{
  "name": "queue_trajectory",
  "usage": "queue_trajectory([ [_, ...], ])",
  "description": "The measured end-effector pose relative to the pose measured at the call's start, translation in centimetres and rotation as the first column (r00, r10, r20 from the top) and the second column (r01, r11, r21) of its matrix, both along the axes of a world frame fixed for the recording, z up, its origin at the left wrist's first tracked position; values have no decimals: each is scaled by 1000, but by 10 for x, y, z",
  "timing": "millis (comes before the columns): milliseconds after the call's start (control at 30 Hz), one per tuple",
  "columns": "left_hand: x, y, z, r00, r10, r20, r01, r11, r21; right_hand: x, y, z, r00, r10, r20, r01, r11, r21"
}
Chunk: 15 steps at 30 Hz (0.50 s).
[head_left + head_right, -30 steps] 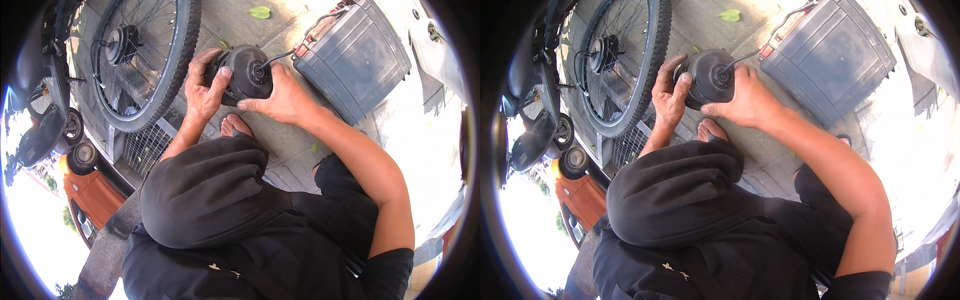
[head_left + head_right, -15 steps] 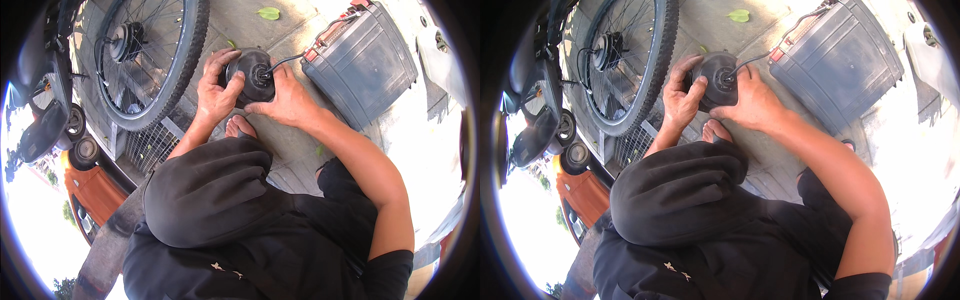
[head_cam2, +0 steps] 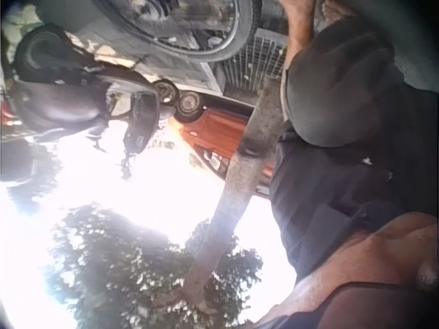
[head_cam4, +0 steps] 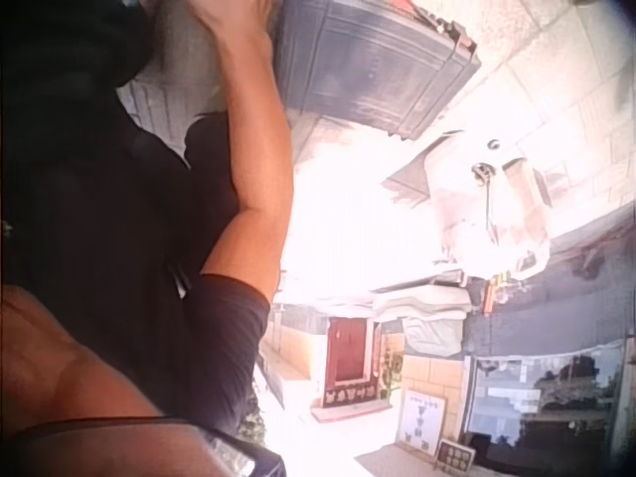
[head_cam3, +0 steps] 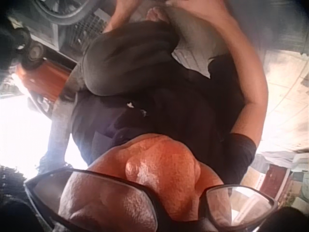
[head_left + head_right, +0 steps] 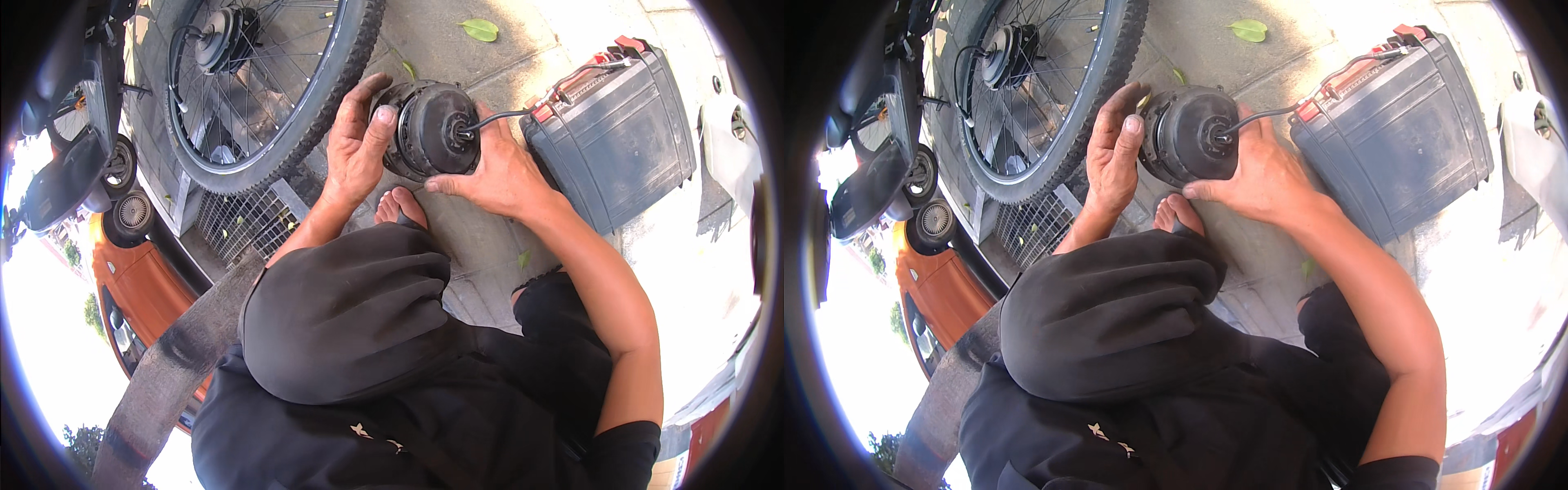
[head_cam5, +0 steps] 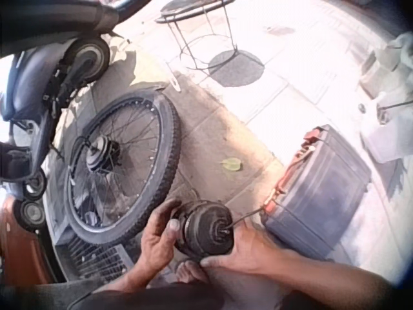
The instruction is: The person assembles a bicycle hub motor by hand, attaching a metal cover to the motor housing and inserting a cable. They then retrieve a sprocket and brake disc from a shelf and place them on the ground before reattaching the cover to the motor.
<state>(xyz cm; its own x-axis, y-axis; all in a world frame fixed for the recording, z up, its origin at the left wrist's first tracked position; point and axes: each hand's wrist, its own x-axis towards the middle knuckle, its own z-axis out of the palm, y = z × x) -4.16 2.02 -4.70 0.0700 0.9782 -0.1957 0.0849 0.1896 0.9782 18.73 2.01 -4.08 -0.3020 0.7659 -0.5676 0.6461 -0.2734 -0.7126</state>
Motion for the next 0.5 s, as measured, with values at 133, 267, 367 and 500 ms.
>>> queue_trajectory([
  [133, -17, -26, -4, 985, 7, -171, -14, 999, -39, -2, 11, -3, 991, 70, -114, -71, 998, 0],
  [267, -17, -39, -10, 945, 323, 45, -262, 832, -489, -9, 21, 2, 976, 38, -215, -43, 999, -22],
  [367, -21, -27, -16, 859, 495, 131, -256, 636, -728, -13, 26, 7, 969, 15, -247, -53, 988, -148],
  [500, -37, -13, -41, 782, 571, 249, -81, 489, -868, -15, 23, 5, 952, -66, -300, -2, 975, -223],
])
